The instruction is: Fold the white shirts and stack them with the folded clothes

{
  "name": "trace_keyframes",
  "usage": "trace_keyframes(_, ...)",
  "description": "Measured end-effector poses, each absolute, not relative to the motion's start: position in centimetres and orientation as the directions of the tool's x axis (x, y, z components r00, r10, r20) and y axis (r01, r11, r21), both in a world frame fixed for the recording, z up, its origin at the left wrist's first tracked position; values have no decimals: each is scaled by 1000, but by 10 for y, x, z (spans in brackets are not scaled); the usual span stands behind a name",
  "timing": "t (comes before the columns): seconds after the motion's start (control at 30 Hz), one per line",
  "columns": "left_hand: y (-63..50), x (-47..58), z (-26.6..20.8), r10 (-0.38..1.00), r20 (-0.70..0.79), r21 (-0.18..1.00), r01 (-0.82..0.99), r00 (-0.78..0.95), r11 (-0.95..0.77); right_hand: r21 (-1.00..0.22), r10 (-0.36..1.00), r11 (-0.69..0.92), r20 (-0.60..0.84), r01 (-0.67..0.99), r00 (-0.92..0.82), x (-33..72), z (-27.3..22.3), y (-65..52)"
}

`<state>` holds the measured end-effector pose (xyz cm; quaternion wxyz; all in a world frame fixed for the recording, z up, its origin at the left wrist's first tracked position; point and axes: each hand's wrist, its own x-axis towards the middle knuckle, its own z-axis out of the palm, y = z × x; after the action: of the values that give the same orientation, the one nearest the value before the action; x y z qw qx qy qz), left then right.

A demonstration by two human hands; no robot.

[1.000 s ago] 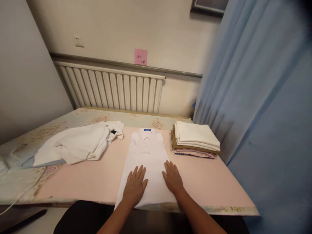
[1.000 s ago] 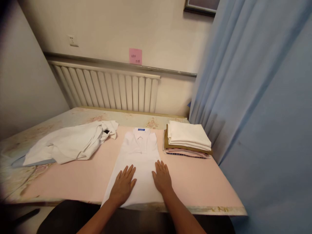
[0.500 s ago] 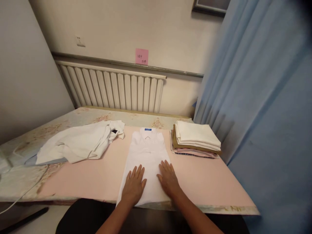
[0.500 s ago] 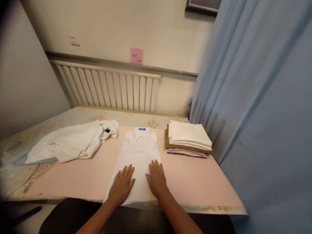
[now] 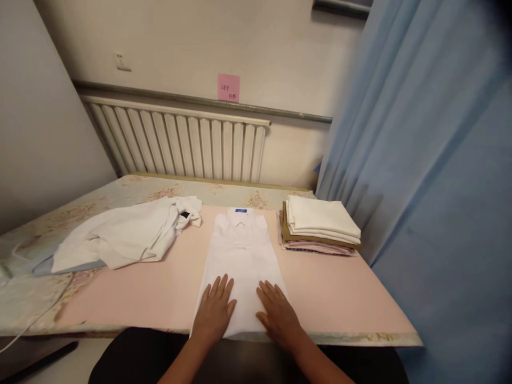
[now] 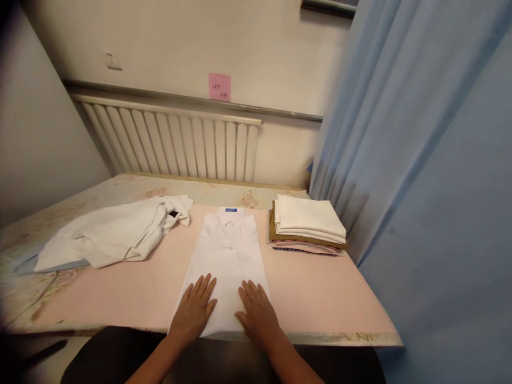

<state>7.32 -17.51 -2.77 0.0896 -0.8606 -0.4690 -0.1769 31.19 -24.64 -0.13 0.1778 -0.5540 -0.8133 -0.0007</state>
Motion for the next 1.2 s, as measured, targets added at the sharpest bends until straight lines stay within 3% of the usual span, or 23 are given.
trace_keyframes(0.3,-206,35,-15,676,351,4,721,648,-693,-244,878,447,302,861,-371,344,-8,-283)
trace_keyframes(0.67,-218,7,-25,643,342,-19,689,685,-725,-233,808,494,480,838,-343,361,-32,-290)
trace_keyframes(0.93,-208,-26,-25,569,454,75,606,686,-792,-339,835,493,444,801,-326,379,-26,-283)
trace_keyframes(1.2,-182,-42,-22,554,441,115,568,706,-815,-272,812,547,401,791,-424,397,-17,-257)
